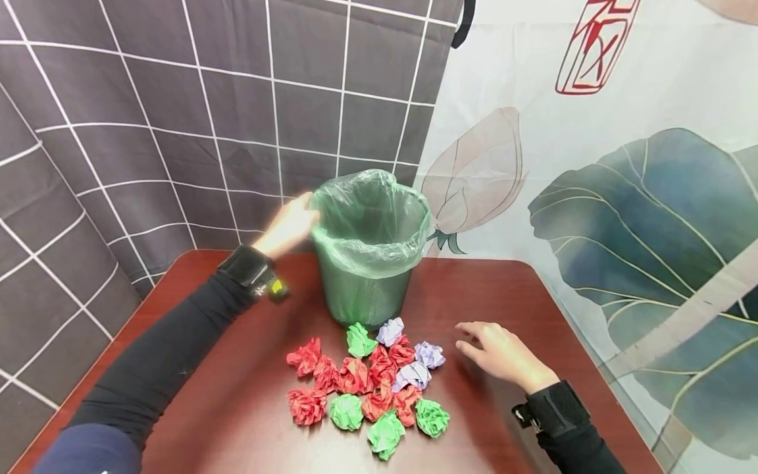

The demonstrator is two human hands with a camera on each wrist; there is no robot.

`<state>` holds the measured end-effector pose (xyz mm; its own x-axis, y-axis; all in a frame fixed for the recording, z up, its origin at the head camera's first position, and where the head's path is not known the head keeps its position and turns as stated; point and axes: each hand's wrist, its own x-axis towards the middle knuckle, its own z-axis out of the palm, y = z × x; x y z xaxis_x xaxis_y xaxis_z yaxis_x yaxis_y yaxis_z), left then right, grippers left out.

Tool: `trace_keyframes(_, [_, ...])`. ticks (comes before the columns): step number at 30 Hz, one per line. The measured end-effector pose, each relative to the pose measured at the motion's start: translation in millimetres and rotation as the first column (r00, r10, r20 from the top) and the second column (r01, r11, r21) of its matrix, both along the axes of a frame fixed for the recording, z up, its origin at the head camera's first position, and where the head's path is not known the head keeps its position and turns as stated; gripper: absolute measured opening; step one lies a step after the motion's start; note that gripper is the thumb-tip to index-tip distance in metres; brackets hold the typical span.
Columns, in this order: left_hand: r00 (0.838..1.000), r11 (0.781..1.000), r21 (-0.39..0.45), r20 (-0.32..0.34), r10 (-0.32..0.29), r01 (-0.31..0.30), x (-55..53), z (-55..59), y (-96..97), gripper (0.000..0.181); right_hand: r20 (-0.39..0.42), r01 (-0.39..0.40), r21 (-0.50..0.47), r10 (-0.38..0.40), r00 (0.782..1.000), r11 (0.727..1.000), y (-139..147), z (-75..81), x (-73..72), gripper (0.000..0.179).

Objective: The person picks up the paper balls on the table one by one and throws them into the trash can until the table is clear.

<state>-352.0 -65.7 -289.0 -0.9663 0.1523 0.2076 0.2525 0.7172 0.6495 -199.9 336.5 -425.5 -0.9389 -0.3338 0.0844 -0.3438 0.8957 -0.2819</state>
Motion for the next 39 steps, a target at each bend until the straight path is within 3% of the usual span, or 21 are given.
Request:
trace_keyframes(18, [0.998,0.998,0.011,0.020,-0.061,0.061,11.1,6.5,-9.9,0.067,-0.030,-0.048,-0.028,0.047,0.998,0.998,-5.7,-7.1,-8.7,0.038])
trace_keyframes(28, [0.998,0.998,0.042,-0.012,-0.054,0.055,14.5,-4.5,-7.6,0.049,-0.028,-0.105,-0.052,0.103,0.994,0.993,-26.6,-15.2,-7.8,0.051])
trace_keyframes(33, [1.000,1.000,0.026,-0.002,-0.002,0.002,17.8,-5.3,-7.6,0.052,-0.011,-0.147,-0.019,0.147,0.989,0.989,-36.9,-18.2,-8.1,0.058])
trace_keyframes(39, [0.995,0.993,-0.077,0.045,0.088,-0.085,20.2,-3.2,-10.5,0.072,0.049,-0.164,0.038,0.162,0.986,0.986,-45.4,-21.5,-9.1,0.059])
